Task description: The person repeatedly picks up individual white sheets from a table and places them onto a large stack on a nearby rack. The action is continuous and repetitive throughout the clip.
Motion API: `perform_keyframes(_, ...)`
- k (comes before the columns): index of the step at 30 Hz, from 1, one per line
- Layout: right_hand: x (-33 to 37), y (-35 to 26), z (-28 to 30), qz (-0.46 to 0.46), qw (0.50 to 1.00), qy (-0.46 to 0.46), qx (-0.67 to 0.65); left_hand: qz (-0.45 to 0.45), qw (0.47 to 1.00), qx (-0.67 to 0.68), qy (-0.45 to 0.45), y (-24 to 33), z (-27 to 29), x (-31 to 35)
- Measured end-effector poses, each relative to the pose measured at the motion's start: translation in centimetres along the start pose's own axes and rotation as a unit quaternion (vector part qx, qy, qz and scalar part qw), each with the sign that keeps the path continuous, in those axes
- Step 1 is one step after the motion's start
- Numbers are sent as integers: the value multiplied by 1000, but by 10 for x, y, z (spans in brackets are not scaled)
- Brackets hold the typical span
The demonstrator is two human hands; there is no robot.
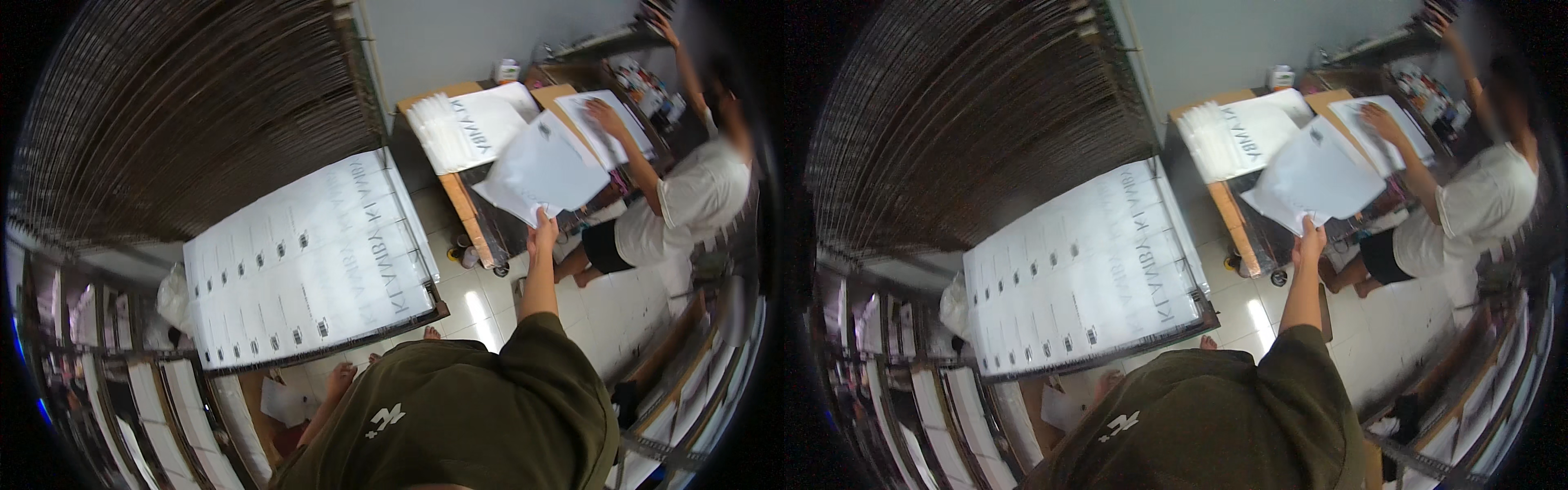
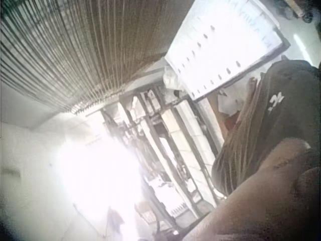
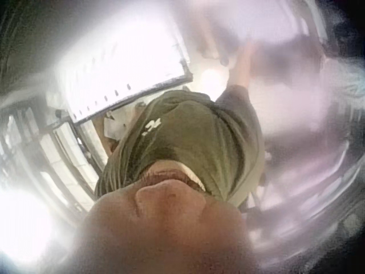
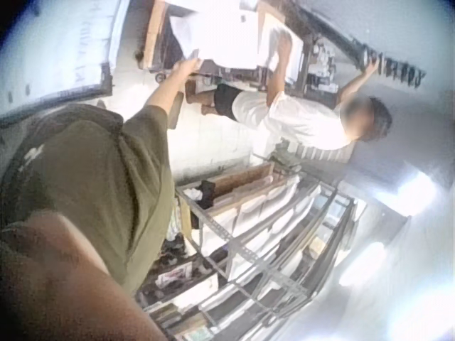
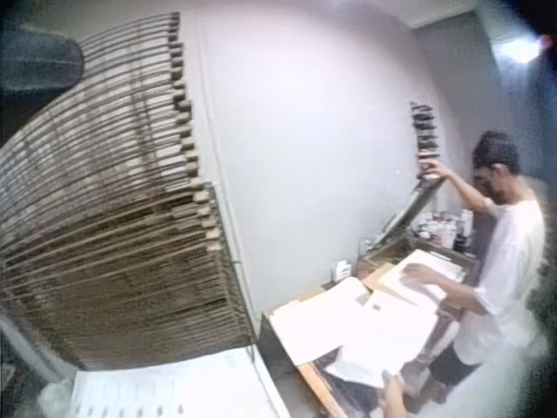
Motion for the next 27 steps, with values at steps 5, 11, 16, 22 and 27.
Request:
perform_keyframes(5, 99, -9, -142, -20, 990, -110, 85, -70, 982, 171, -39, 174, 46, -26)
perform_keyframes(11, 185, 7, -271, -151, 954, -245, 79, 27, 769, 542, -338, 325, 67, -41)
perform_keyframes(16, 203, 49, -314, -252, 900, -327, 139, 11, 695, 672, -255, 343, 150, -81)
perform_keyframes(22, 147, 148, -357, -348, 845, -322, 248, 9, 868, 496, -28, 283, 245, -203)
perform_keyframes(27, 126, 178, -402, -344, 846, -331, 236, -39, 901, 431, 33, 324, 314, -204)
Point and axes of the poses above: each hand's wrist, its own x-axis away from the middle knuckle, its own z-axis out of the back of the hand, y = z × x, the point moved 9 cm from there along -x, towards the middle knuckle, and after that the axes turned 11 degrees about -x, right-handed, at the moved point
